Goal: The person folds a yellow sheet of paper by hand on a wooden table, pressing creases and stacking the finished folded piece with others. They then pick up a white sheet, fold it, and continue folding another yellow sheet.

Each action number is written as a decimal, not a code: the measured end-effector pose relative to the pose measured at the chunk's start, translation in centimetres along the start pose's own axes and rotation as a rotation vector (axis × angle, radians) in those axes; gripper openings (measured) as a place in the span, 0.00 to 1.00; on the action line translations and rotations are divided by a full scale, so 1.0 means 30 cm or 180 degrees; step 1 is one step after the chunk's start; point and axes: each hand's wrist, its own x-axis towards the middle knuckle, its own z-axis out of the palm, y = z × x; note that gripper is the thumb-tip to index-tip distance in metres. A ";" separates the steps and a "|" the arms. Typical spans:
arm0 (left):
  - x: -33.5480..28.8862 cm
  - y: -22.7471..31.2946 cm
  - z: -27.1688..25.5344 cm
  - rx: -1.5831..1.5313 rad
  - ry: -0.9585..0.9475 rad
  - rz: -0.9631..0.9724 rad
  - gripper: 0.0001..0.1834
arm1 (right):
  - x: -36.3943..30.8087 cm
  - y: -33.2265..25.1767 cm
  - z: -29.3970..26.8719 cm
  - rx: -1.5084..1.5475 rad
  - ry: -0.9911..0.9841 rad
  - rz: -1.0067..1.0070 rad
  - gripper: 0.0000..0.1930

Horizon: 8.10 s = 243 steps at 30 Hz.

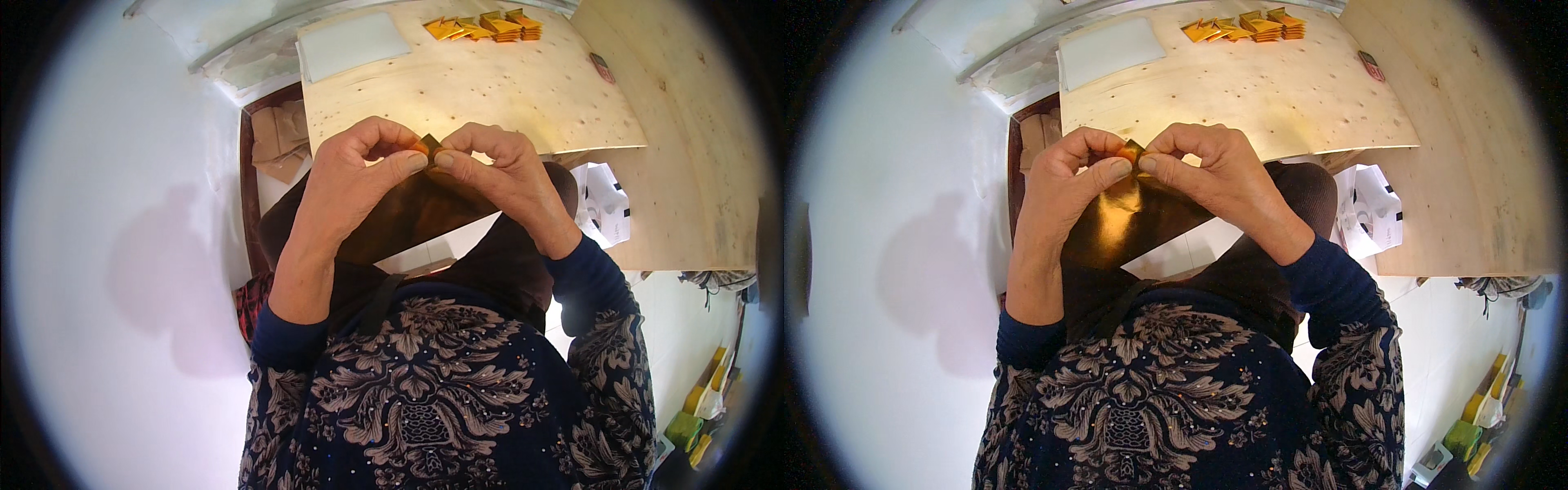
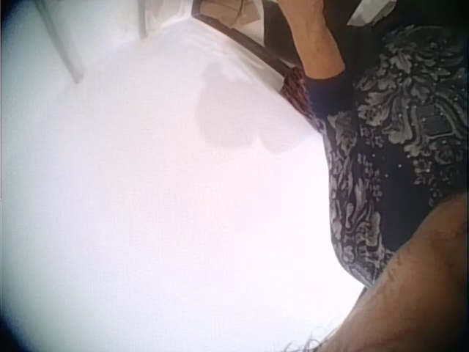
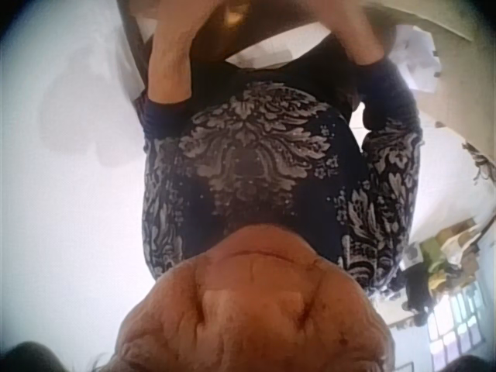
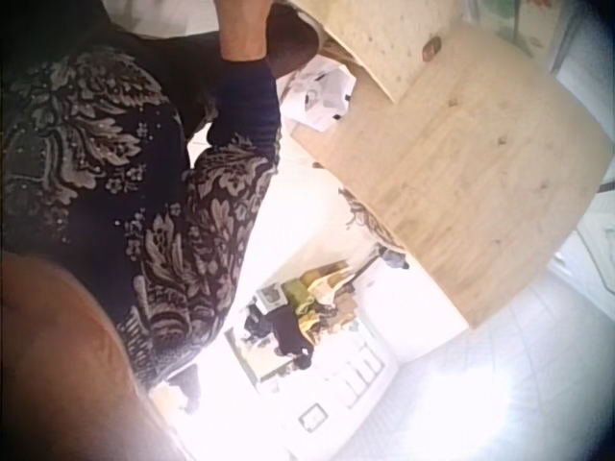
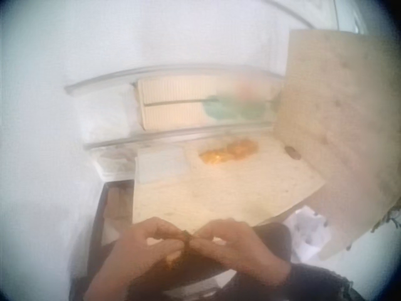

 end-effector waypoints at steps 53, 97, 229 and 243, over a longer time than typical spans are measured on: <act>0.095 -0.702 0.186 0.2754 0.0609 0.1704 0.05 | 0.377 0.787 0.087 -0.2229 0.0526 -0.0262 0.18; 0.329 -0.630 0.062 0.1522 0.1003 -0.1668 0.07 | 0.202 0.782 -0.054 -0.2195 -0.0612 -0.0570 0.24; -0.032 -0.689 0.083 0.3674 0.0023 0.0483 0.35 | 0.417 0.803 0.247 -0.2508 -0.0065 -0.0945 0.05; -0.009 -0.685 0.104 0.4010 -0.0108 0.0239 0.39 | 0.451 0.833 0.429 -0.3448 0.0998 -0.0147 0.21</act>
